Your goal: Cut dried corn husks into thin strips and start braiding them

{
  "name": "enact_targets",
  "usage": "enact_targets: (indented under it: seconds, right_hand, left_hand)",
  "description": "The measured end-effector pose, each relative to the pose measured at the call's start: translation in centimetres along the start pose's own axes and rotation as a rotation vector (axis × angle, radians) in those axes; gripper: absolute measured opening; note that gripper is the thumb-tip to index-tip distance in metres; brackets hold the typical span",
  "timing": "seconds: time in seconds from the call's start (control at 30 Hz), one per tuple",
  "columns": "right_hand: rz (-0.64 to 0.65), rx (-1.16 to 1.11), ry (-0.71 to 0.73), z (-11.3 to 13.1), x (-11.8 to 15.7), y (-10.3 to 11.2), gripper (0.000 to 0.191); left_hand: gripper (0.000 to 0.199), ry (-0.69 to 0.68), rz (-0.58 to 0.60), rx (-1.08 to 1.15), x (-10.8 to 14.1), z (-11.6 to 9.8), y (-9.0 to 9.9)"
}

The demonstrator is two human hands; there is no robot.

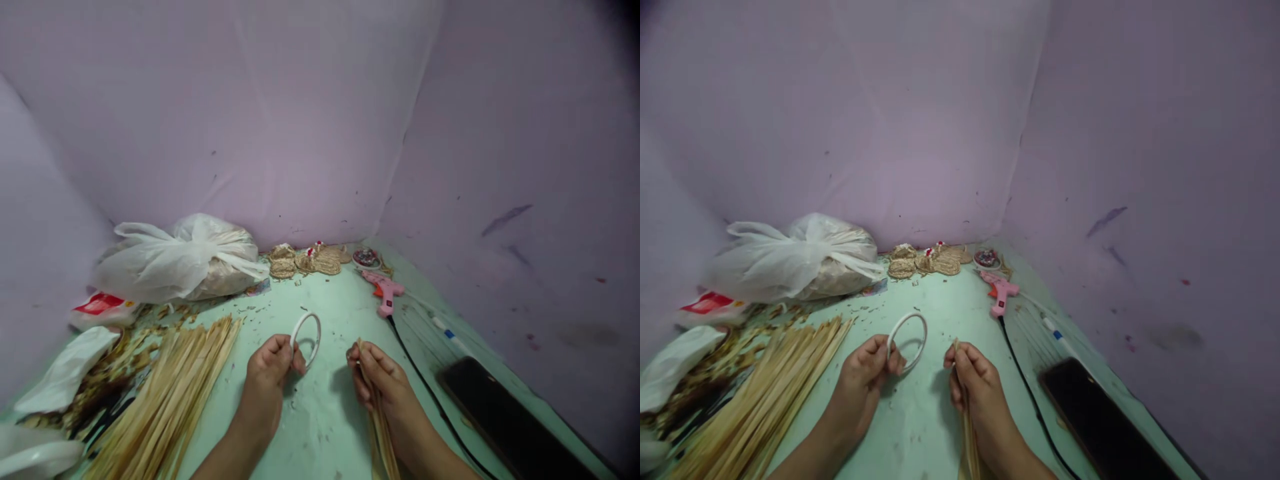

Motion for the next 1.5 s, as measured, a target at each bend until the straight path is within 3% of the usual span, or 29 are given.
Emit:
enact_targets:
  seconds: [0.17, 0.33, 0.47, 0.57, 0.7, 0.77, 0.83, 0.9, 0.97, 1.17, 1.27, 1.37, 1.5]
  right_hand:
    - [-0.012, 0.159, 0.138, 0.9, 0.4, -0.3, 0.03]
    - [0.048, 0.362, 0.368, 2.5, 1.4, -1.1, 0.03]
    - [0.109, 0.601, 0.665, 4.0, 2.6, -1.8, 0.022]
    - [0.155, 0.767, 0.801, 4.6, 3.2, -2.1, 0.019]
    - [0.273, 0.937, 0.898, 5.1, 3.6, -3.0, 0.018]
    - [0.371, 0.926, 0.864, 4.9, 3.5, -3.5, 0.018]
    - [0.383, 0.85, 0.808, 4.6, 3.3, -3.5, 0.018]
    - [0.288, 0.795, 0.774, 4.4, 3.1, -3.0, 0.018]
    - [0.193, 0.788, 0.79, 4.0, 3.1, -2.6, 0.019]
    - [0.179, 0.771, 0.813, 1.8, 3.6, -3.3, 0.024]
    - [0.265, 0.784, 0.806, 0.8, 3.7, -3.9, 0.022]
    - [0.334, 0.828, 0.873, 1.1, 4.2, -4.1, 0.018]
    - [0.156, 0.851, 0.889, 3.2, 4.3, -2.8, 0.017]
  left_hand:
    - [0.024, -0.107, -0.05, -0.412, 1.3, -0.3, -0.5]
    - [0.02, -0.174, -0.061, -0.571, 2.1, -0.3, -1.1]
    - [0.02, -0.195, -0.037, -0.612, 2.4, 0.0, -1.3]
    - [0.022, -0.171, -0.001, -0.587, 2.5, 0.5, -1.2]
    - [0.029, -0.07, 0.051, -0.462, 1.9, 1.2, -0.5]
    - [0.03, -0.033, 0.055, -0.407, 1.5, 1.0, -0.3]
    - [0.024, -0.133, -0.061, -0.431, 1.4, -0.6, 0.1]
    - [0.013, -0.35, -0.243, -0.502, 2.1, -3.1, 0.2]
    - [0.005, -0.468, -0.303, -0.546, 2.9, -4.5, -0.7]
    - [0.015, -0.15, 0.042, -0.561, 2.3, -2.0, -4.3]
    - [0.019, -0.042, 0.122, -0.486, 1.7, -1.1, -4.2]
    - [0.021, 0.08, 0.126, -0.329, 1.2, -0.3, -3.2]
    - [0.025, 0.127, 0.149, -0.273, 1.1, 0.4, -2.5]
Point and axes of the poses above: each hand's wrist, its own x-axis away from the middle knuckle, its own y-axis out of the back of the hand, z = x × y, the point moved 7 cm from there along -x, towards the middle knuckle, and after that the axes turned 4 degrees about y, right-handed, at the moved point
